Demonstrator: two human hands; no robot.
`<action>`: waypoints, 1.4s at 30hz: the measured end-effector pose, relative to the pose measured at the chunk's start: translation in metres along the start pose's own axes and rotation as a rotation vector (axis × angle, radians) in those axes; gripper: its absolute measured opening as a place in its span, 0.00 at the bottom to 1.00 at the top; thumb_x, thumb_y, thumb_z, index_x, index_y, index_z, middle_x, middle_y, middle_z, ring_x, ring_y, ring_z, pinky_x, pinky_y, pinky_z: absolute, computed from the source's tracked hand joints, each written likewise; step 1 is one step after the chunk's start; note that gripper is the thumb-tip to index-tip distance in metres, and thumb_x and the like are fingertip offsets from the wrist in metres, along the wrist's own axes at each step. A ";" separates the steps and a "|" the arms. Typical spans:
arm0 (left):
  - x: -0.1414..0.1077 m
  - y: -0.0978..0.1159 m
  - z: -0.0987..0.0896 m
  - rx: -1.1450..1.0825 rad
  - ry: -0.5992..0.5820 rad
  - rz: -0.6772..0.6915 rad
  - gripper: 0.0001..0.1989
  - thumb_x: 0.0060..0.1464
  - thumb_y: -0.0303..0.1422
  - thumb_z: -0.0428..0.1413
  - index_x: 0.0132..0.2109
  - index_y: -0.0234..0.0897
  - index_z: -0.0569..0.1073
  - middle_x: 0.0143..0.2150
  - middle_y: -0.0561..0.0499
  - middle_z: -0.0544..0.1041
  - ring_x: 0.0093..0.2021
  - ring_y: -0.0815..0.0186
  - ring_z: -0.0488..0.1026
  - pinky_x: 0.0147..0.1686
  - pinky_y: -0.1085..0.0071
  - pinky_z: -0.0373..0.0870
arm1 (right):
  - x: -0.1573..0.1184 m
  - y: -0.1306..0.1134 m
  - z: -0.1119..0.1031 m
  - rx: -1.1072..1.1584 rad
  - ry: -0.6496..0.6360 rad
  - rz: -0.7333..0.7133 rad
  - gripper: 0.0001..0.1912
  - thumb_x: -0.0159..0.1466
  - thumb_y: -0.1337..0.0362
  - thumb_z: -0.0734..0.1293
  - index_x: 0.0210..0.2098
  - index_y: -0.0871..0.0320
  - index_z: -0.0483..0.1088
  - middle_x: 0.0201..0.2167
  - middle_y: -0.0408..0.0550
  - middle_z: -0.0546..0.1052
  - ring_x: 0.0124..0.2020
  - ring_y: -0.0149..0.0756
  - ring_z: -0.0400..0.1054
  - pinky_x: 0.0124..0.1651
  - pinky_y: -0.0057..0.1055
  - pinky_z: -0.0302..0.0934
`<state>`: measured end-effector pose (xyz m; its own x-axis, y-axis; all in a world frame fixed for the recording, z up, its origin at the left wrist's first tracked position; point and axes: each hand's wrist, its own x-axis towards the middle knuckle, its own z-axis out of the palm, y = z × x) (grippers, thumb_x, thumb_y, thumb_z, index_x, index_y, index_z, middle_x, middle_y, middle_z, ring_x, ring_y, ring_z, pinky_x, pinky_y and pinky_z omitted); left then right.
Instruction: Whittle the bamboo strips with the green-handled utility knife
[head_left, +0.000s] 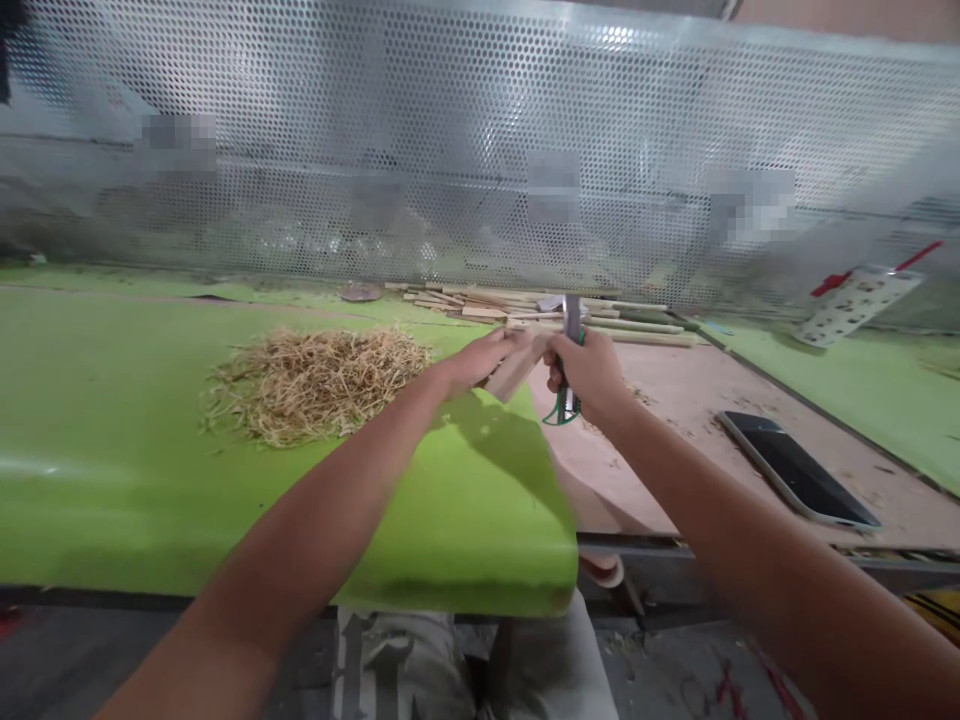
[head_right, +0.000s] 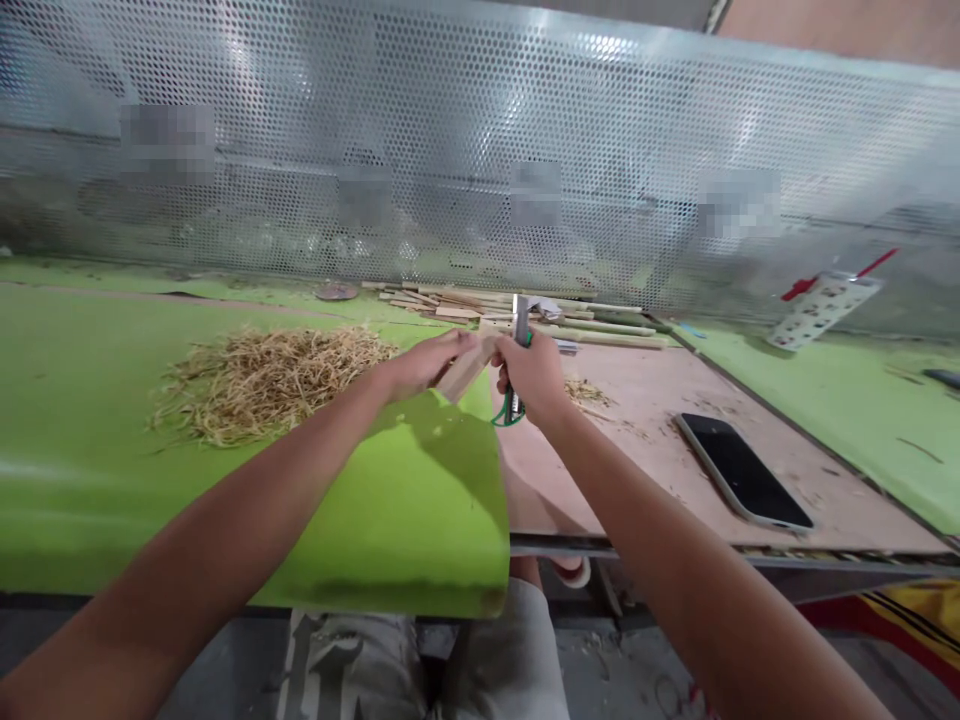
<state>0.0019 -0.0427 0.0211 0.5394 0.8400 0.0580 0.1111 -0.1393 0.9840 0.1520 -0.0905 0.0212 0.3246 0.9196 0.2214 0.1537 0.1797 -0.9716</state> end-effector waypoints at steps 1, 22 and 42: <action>-0.002 0.003 -0.006 0.028 -0.101 -0.056 0.17 0.47 0.39 0.61 0.44 0.38 0.72 0.38 0.44 0.75 0.33 0.62 0.73 0.31 0.66 0.70 | 0.003 -0.001 -0.003 0.068 0.046 0.018 0.06 0.53 0.68 0.63 0.24 0.56 0.59 0.16 0.35 0.64 0.12 0.22 0.54 0.12 0.21 0.52; 0.010 -0.014 -0.015 0.198 0.186 0.232 0.11 0.54 0.41 0.53 0.32 0.37 0.66 0.29 0.52 0.68 0.30 0.70 0.67 0.31 0.73 0.65 | -0.016 0.002 -0.025 -0.754 -0.159 -0.402 0.17 0.66 0.52 0.51 0.37 0.56 0.65 0.27 0.48 0.72 0.25 0.37 0.64 0.27 0.28 0.52; 0.000 -0.022 -0.011 0.119 0.070 -0.082 0.12 0.51 0.21 0.49 0.43 0.36 0.67 0.33 0.47 0.74 0.22 0.70 0.70 0.26 0.69 0.70 | 0.023 0.025 -0.001 -1.174 -0.266 -0.468 0.32 0.65 0.50 0.54 0.64 0.59 0.49 0.33 0.51 0.78 0.29 0.44 0.70 0.29 0.30 0.54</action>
<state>-0.0094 -0.0340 0.0009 0.4652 0.8852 -0.0060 0.2530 -0.1265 0.9591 0.1644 -0.0651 0.0018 -0.1568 0.9182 0.3638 0.9692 0.2138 -0.1220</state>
